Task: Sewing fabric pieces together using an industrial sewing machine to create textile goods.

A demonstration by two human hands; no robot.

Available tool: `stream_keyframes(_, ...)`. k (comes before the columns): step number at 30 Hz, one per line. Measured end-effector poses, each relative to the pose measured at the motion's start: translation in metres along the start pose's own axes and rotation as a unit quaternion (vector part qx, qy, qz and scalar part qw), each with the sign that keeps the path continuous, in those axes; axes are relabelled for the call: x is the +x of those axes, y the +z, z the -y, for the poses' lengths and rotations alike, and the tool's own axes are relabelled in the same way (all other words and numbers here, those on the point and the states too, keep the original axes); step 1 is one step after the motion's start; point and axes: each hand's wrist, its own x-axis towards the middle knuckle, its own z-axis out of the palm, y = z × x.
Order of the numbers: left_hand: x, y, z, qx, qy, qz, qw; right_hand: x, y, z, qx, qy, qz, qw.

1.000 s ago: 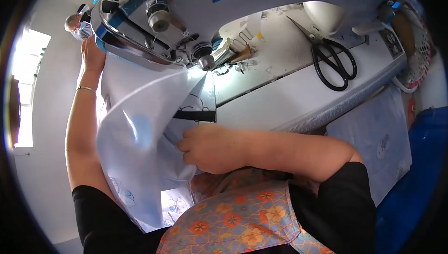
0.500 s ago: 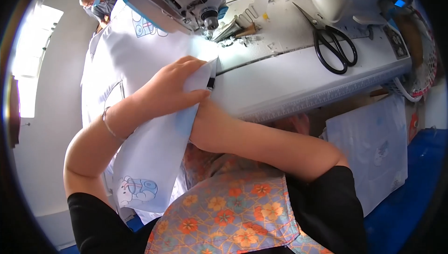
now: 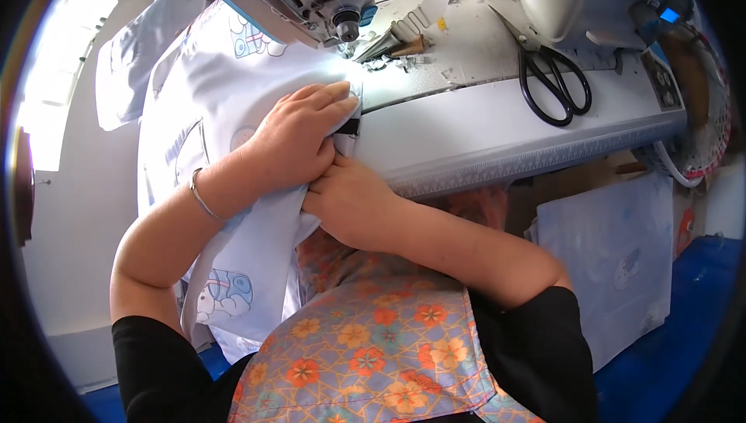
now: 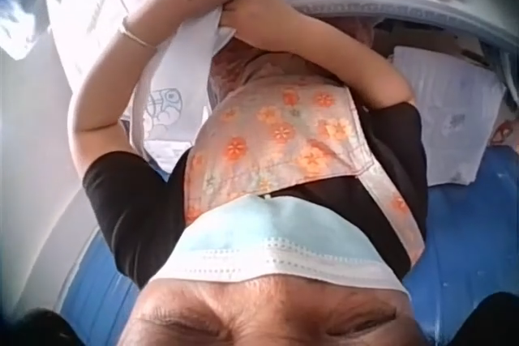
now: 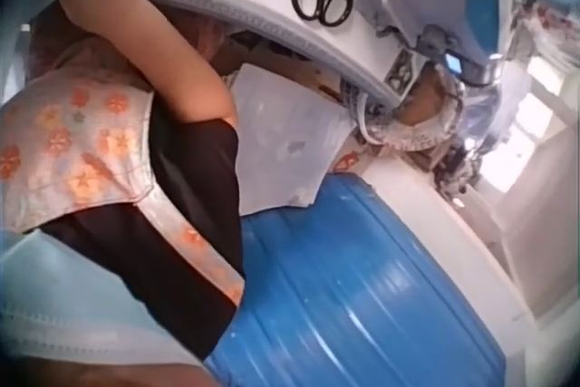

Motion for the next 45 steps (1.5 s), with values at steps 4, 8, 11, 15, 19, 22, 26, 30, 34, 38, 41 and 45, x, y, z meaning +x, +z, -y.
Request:
stream_keyframes(4,-0.001,0.001,-0.004,0.040,-0.029,-0.007,0.999,-0.001,-0.013,-0.001,0.023,0.002,0.007,1.000)
stream_keyframes(8,0.003,-0.003,-0.004,0.041,-0.044,0.026,0.998,-0.003,-0.029,-0.005,0.090,0.022,0.012,0.996)
stream_keyframes(11,0.007,-0.002,0.000,0.050,-0.033,0.027,0.998,-0.001,-0.043,-0.008,0.110,0.038,0.037,0.992)
stream_keyframes(15,0.013,0.010,0.005,0.081,-0.008,-0.008,0.997,-0.001,-0.048,-0.016,0.099,0.057,0.044,0.992)
stream_keyframes(19,0.022,0.012,0.011,0.077,-0.011,-0.026,0.997,0.001,-0.061,-0.026,0.110,0.078,0.022,0.991)
stream_keyframes(22,0.032,0.010,0.013,0.078,-0.037,-0.006,0.996,0.003,-0.071,-0.034,0.108,0.109,0.032,0.988)
stream_keyframes(26,0.028,-0.006,0.021,0.005,-0.029,0.012,0.999,0.005,-0.076,-0.040,0.110,0.115,0.038,0.987)
stream_keyframes(30,-0.065,-0.059,0.037,-0.326,-0.174,-0.105,0.923,0.001,-0.077,-0.037,0.066,0.100,0.045,0.992)
stream_keyframes(34,-0.249,-0.011,0.035,0.019,-0.356,-0.262,0.897,-0.005,-0.063,-0.009,-0.075,0.051,0.021,0.996)
stream_keyframes(38,-0.309,0.046,0.002,0.180,-0.451,-0.228,0.844,-0.012,-0.024,0.007,-0.169,-0.011,0.025,0.985)
stream_keyframes(41,-0.309,0.077,-0.024,0.275,-0.474,-0.187,0.815,-0.012,0.003,0.010,-0.196,-0.092,0.017,0.976)
stream_keyframes(45,-0.344,0.105,-0.029,0.381,-0.474,-0.135,0.782,-0.004,0.045,0.024,-0.109,0.013,0.045,0.993)
